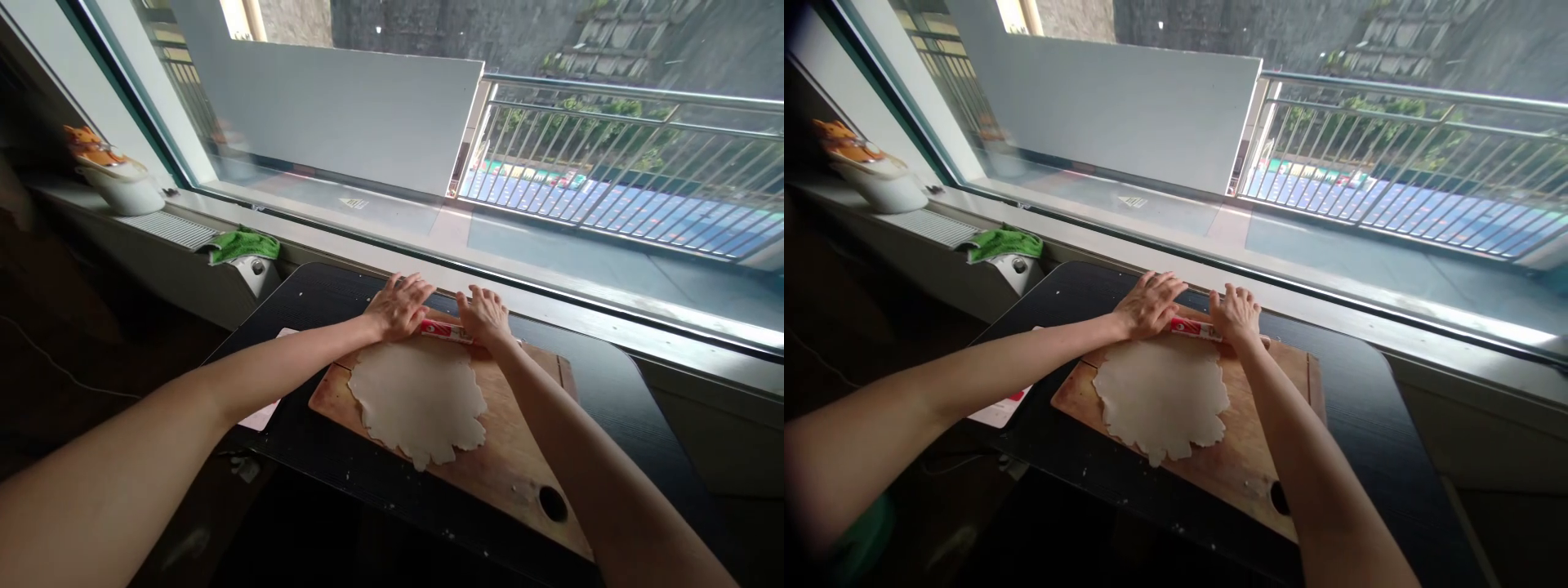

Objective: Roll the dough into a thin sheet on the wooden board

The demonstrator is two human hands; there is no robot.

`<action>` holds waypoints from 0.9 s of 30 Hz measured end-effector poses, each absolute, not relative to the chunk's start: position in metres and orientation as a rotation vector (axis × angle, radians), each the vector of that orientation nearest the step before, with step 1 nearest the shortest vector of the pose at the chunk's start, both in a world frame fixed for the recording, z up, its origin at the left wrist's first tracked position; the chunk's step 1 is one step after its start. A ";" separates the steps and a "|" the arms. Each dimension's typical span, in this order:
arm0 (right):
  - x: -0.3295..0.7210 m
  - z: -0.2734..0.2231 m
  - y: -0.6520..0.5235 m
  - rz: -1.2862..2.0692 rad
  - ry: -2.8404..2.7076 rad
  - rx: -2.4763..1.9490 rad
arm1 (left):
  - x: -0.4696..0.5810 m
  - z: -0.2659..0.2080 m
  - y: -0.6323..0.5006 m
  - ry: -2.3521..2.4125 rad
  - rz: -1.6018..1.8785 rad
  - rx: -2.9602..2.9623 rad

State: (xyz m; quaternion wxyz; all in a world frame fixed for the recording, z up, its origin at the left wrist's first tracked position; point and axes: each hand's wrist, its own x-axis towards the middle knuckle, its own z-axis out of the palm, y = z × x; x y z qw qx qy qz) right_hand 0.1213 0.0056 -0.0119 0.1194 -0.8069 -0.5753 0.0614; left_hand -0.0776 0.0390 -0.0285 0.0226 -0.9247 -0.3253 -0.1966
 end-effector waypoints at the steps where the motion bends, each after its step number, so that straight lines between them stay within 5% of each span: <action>1: 0.120 -0.012 0.003 0.141 -1.672 -2.338 | -0.079 -0.029 0.034 -1.002 -0.557 -2.887; 8: 0.111 -0.018 -0.044 -0.008 -1.891 -2.219 | -0.073 -0.020 0.023 -1.578 -0.273 -2.862; 27: 0.110 -0.023 -0.055 -0.089 -2.132 -2.151 | -0.082 -0.020 0.022 -1.434 -0.132 -2.969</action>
